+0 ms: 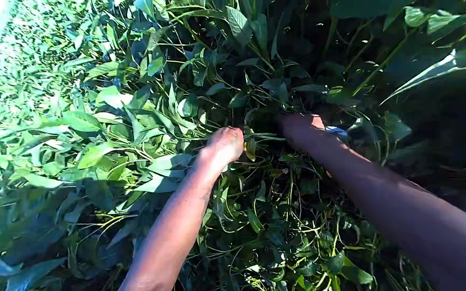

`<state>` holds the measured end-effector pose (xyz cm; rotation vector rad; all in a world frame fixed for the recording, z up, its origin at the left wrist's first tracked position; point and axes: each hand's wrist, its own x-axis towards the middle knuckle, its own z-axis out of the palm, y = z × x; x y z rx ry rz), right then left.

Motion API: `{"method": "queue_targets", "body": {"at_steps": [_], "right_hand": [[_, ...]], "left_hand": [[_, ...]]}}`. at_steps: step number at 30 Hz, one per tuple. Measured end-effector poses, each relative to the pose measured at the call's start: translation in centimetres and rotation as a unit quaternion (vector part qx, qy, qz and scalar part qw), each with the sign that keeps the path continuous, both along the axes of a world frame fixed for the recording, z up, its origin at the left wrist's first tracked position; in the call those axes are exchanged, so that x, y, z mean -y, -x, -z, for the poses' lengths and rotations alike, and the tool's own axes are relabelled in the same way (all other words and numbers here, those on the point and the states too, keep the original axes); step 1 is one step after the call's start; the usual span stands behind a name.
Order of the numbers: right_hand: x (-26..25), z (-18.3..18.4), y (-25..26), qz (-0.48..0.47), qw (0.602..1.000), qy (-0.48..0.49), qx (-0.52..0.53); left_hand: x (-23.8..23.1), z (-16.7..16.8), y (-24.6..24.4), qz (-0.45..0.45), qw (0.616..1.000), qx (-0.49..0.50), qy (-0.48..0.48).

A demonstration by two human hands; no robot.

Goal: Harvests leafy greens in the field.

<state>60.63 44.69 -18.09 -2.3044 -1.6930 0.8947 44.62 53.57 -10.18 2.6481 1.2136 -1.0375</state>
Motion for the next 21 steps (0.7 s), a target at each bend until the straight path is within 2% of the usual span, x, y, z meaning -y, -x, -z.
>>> {"method": "queue_targets", "body": {"at_steps": [2,5,8,11,13,16,18,21], "right_hand": [[-0.2,0.6,0.3,0.017,1.0,0.0,-0.01],[-1.0,1.7,0.6,0.014,0.999,-0.018,-0.023],[-1.8,3.0,1.7,-0.005,0.999,-0.029,-0.033],[-1.9,2.1,2.5,-0.015,0.999,0.015,0.036],[-1.4,0.7,2.2,-0.015,0.995,0.05,0.081],[-0.4,1.7,-0.3,-0.007,0.999,0.001,0.04],[0.3,1.4,-1.4,-0.012,1.0,-0.021,0.001],[0.8,1.6,-2.1,-0.023,0.999,-0.041,-0.011]], "left_hand": [[-0.8,2.6,1.0,0.016,0.999,-0.023,0.042],[-0.7,3.9,2.2,0.036,0.998,0.049,0.03],[0.4,3.3,1.8,0.034,0.996,0.082,0.027],[0.1,2.2,1.5,0.056,0.994,0.09,0.012],[-1.0,0.6,2.2,0.064,0.992,0.106,0.006],[-2.1,-4.1,4.1,0.018,0.985,0.164,-0.042],[-1.7,-8.5,5.5,-0.041,0.978,0.172,-0.11],[-3.6,-12.2,10.6,-0.021,0.936,0.223,-0.271]]}}
